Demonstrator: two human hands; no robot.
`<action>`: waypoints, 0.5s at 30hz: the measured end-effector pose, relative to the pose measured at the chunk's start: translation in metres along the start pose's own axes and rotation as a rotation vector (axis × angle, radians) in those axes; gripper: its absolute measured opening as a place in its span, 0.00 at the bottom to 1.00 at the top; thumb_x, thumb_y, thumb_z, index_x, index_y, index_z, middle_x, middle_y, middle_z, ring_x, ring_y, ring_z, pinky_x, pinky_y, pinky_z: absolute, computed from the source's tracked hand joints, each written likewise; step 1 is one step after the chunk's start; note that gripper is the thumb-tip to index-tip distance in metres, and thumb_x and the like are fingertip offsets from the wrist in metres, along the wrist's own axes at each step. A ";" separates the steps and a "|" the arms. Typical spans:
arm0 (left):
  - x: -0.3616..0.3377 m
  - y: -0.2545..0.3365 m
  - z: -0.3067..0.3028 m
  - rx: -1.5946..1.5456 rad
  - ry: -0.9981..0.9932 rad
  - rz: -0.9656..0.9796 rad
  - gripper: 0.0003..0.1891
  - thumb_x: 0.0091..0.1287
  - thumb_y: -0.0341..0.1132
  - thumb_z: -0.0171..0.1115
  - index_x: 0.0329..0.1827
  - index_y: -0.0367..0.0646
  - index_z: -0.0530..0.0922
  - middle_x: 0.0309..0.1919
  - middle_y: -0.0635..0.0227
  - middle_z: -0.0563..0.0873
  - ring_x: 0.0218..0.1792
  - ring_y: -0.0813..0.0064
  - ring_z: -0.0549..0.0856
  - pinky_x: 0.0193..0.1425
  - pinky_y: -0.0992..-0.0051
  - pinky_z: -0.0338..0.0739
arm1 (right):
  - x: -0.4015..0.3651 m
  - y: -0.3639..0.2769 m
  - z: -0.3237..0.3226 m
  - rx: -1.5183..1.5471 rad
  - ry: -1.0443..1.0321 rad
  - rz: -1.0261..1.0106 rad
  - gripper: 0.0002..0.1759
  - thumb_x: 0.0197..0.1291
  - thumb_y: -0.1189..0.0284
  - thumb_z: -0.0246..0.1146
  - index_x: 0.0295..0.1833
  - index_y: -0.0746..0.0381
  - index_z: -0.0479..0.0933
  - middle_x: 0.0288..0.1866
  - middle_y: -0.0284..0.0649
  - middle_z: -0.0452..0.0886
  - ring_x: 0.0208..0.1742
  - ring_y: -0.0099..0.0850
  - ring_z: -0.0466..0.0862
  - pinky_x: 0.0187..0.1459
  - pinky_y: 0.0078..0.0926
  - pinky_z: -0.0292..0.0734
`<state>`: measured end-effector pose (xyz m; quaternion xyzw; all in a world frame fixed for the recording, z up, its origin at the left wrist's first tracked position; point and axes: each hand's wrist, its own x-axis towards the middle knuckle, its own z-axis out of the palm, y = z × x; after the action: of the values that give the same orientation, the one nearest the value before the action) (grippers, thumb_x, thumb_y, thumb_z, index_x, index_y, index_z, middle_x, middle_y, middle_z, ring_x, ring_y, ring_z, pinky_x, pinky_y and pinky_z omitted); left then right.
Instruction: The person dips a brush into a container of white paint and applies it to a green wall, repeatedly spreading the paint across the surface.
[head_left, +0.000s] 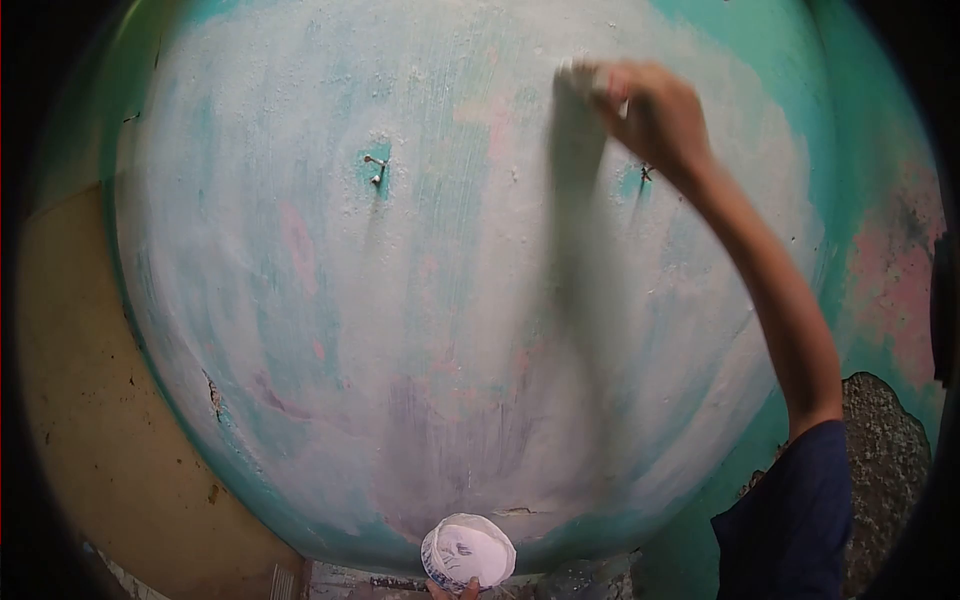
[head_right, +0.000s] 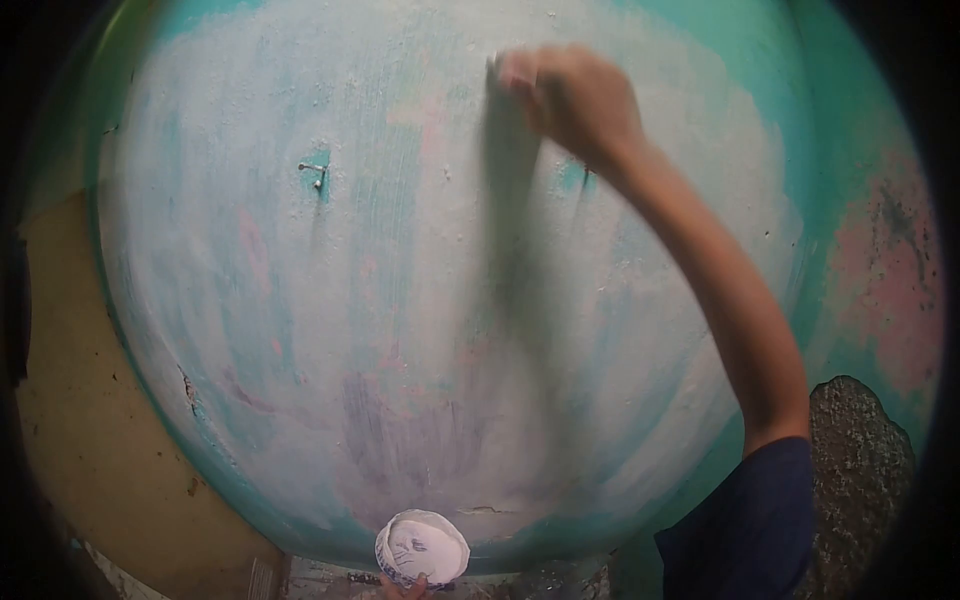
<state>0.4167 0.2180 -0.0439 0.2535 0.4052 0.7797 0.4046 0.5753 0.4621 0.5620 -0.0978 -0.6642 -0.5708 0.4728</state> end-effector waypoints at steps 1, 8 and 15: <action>-0.001 0.001 -0.002 -0.001 0.004 -0.008 0.36 0.59 0.26 0.68 0.69 0.45 0.62 0.63 0.56 0.71 0.60 0.60 0.75 0.58 0.65 0.76 | -0.026 -0.027 -0.008 -0.062 -0.088 -0.034 0.11 0.63 0.61 0.62 0.48 0.50 0.83 0.35 0.36 0.85 0.32 0.30 0.82 0.32 0.32 0.77; -0.020 0.008 -0.010 -0.008 0.038 -0.081 0.37 0.58 0.26 0.69 0.70 0.45 0.60 0.62 0.58 0.71 0.60 0.62 0.76 0.56 0.66 0.77 | -0.223 -0.218 -0.071 0.398 -0.391 -0.131 0.17 0.51 0.72 0.65 0.49 0.56 0.84 0.41 0.34 0.85 0.29 0.26 0.79 0.29 0.23 0.75; -0.035 0.026 -0.015 -0.002 0.078 -0.144 0.38 0.58 0.26 0.69 0.71 0.45 0.58 0.61 0.59 0.72 0.59 0.64 0.76 0.55 0.67 0.78 | -0.171 -0.158 -0.043 0.822 -0.453 0.328 0.14 0.42 0.78 0.68 0.38 0.57 0.84 0.37 0.41 0.86 0.40 0.41 0.85 0.41 0.37 0.78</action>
<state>0.4136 0.1728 -0.0325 0.1928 0.4370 0.7582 0.4438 0.5829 0.4433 0.3261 -0.1279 -0.8963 -0.1442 0.3994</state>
